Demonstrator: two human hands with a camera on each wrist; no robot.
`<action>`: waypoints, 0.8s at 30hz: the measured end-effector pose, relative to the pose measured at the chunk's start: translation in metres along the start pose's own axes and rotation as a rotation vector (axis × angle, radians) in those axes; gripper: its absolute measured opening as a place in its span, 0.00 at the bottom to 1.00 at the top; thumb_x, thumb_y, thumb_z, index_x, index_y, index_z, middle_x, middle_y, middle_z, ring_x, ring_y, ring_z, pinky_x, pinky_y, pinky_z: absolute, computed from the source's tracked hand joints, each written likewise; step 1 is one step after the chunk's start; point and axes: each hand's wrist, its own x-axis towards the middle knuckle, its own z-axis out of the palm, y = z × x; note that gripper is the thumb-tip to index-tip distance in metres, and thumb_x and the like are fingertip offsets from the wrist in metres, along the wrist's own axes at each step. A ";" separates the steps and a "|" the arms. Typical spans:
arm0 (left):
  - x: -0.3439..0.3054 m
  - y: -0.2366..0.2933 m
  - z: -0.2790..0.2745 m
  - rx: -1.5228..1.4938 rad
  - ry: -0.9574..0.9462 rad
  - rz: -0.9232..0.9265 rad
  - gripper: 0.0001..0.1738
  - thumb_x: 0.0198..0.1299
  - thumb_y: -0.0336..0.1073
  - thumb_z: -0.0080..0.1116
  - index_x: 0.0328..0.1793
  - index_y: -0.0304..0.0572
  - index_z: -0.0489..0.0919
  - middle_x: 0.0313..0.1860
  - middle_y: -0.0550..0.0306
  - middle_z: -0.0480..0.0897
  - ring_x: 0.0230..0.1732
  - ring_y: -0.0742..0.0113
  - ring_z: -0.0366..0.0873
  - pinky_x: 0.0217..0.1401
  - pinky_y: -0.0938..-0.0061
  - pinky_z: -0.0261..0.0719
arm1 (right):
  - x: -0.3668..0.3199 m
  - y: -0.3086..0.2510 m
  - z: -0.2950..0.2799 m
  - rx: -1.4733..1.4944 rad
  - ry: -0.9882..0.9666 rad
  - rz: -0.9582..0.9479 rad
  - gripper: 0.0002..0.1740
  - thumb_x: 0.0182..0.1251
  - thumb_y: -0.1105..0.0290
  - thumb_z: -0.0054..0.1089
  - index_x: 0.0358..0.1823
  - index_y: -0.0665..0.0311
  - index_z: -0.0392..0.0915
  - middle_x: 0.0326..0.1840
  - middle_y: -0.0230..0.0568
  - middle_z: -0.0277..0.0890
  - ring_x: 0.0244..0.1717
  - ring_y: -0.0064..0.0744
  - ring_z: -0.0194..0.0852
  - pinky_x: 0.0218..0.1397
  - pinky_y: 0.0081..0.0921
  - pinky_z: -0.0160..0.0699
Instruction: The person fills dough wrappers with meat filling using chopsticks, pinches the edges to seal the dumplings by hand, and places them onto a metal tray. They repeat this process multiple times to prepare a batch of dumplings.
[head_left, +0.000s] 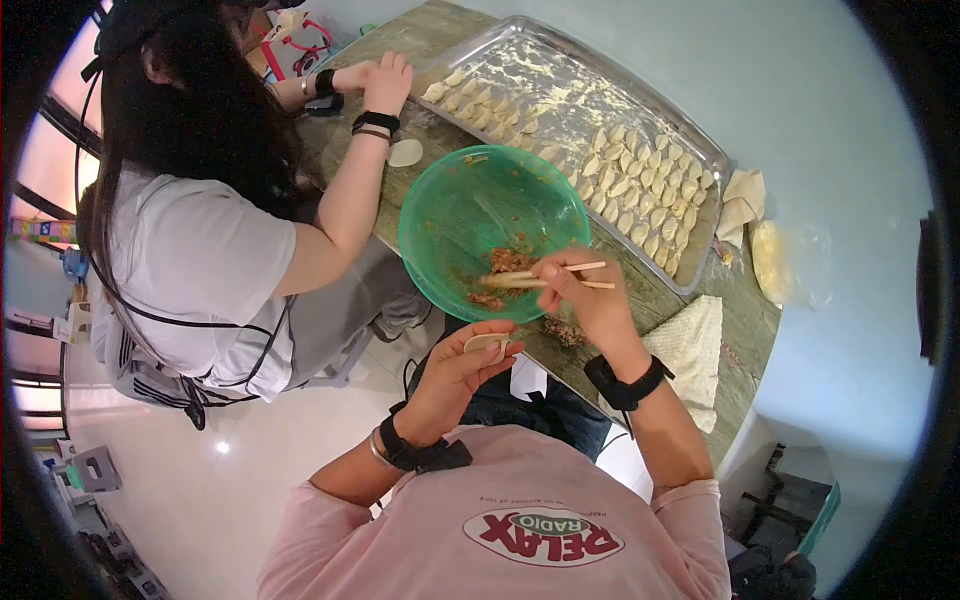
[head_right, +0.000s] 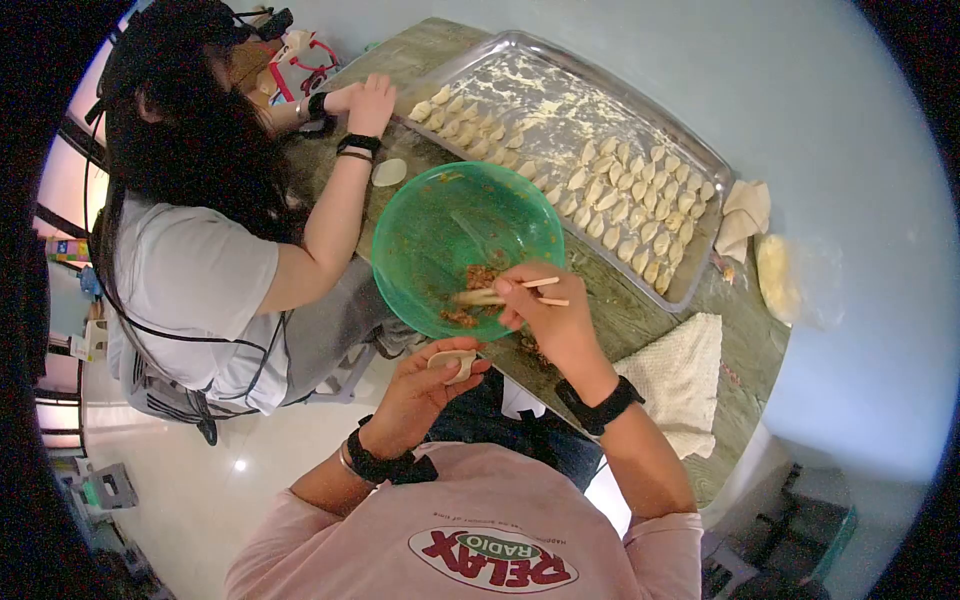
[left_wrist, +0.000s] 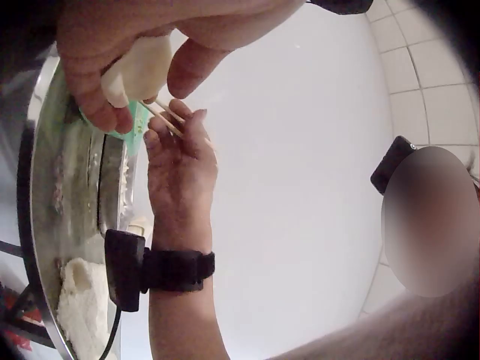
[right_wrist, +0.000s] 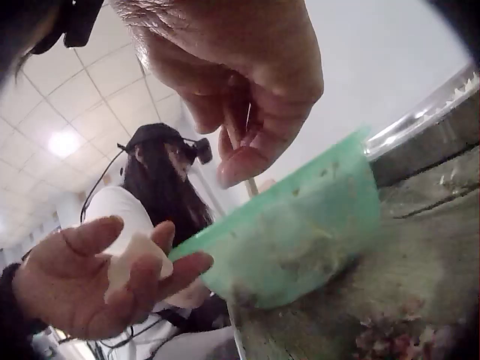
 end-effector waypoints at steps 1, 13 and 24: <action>0.000 0.000 0.001 -0.006 0.007 0.009 0.20 0.62 0.34 0.52 0.60 0.35 0.70 0.53 0.53 0.77 0.56 0.63 0.74 0.60 0.71 0.72 | 0.000 0.006 0.000 0.000 0.004 -0.001 0.11 0.64 0.68 0.56 0.35 0.71 0.77 0.31 0.38 0.73 0.23 0.23 0.74 0.23 0.17 0.72; -0.001 0.000 0.000 0.003 0.023 0.014 0.19 0.63 0.34 0.51 0.59 0.35 0.70 0.54 0.53 0.76 0.55 0.64 0.75 0.59 0.72 0.73 | -0.008 -0.002 -0.009 -0.033 0.026 0.045 0.11 0.64 0.68 0.57 0.33 0.71 0.77 0.26 0.36 0.75 0.18 0.19 0.71 0.18 0.15 0.68; -0.001 -0.001 0.000 0.009 0.016 -0.003 0.20 0.63 0.35 0.51 0.60 0.36 0.70 0.55 0.54 0.75 0.55 0.64 0.74 0.59 0.72 0.73 | -0.012 -0.011 -0.014 -0.068 0.130 -0.017 0.10 0.65 0.66 0.55 0.33 0.67 0.77 0.22 0.32 0.72 0.17 0.17 0.69 0.18 0.12 0.64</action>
